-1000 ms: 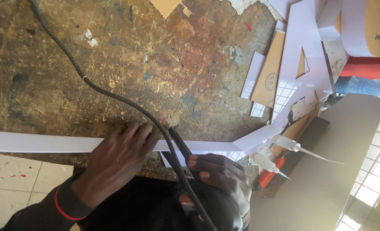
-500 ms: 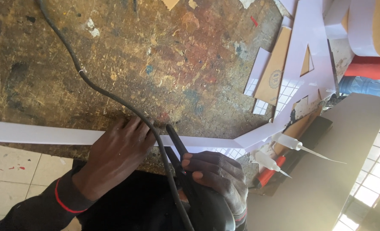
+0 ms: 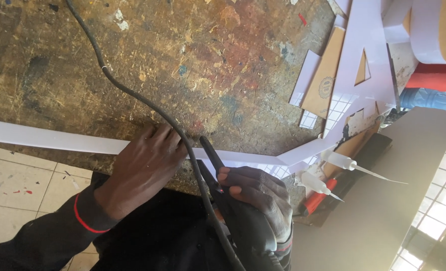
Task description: Using a heating tool to bend plastic strips and gluing them to a letter template to create a 3D sign.
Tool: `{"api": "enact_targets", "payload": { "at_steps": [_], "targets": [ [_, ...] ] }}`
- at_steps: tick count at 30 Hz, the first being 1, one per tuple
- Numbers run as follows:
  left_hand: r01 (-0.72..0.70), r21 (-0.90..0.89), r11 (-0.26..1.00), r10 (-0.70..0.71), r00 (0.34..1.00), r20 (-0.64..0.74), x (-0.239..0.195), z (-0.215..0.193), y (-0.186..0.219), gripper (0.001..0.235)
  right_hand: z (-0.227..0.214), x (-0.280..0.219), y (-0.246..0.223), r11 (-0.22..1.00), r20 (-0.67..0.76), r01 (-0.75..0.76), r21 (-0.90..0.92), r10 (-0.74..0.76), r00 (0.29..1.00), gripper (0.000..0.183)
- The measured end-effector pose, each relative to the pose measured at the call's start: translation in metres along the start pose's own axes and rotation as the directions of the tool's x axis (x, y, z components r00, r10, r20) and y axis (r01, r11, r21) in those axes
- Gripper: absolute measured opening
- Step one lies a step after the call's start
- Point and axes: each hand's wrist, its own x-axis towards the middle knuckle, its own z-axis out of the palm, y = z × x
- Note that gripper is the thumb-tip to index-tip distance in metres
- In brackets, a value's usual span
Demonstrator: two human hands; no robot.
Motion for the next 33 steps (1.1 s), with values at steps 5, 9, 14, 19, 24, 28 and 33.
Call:
{"api": "enact_targets", "payload": {
  "at_steps": [5,9,14,19,24,28,33],
  "targets": [
    [0.008,-0.054,0.999,-0.005,0.999,0.053,0.006,-0.004,0.007,0.038,-0.008,-0.01,-0.003,0.998,-0.006,-0.061,-0.017,0.061,0.998,0.018],
    [-0.014,-0.134,0.991,0.019,0.999,0.033,0.014,0.012,0.018,0.04,-0.014,-0.023,0.01,0.997,-0.025,0.007,-0.081,-0.01,1.0,0.062],
    [0.02,-0.298,0.954,0.005,0.997,0.082,0.023,0.019,0.024,0.035,-0.013,-0.03,0.008,0.998,-0.088,-0.065,0.021,0.067,0.994,0.068],
    [-0.008,-0.265,0.964,0.036,0.994,0.1,0.023,0.02,0.023,0.032,-0.019,-0.024,0.005,0.999,-0.051,-0.046,0.014,0.047,0.998,0.027],
    [0.012,-0.355,0.935,0.042,0.989,0.142,0.025,0.02,0.021,0.035,-0.02,-0.03,0.014,0.998,-0.068,-0.019,0.06,0.023,0.997,0.043],
    [-0.016,-0.427,0.904,0.052,0.996,0.074,0.027,0.015,0.017,0.038,-0.021,-0.032,0.013,0.996,-0.043,-0.028,0.081,0.031,0.999,0.022],
    [0.045,-0.402,0.914,0.0,0.994,0.109,0.024,0.007,0.014,0.068,-0.018,-0.033,0.015,0.998,-0.035,0.024,0.052,-0.022,0.999,0.058]
  ]
}}
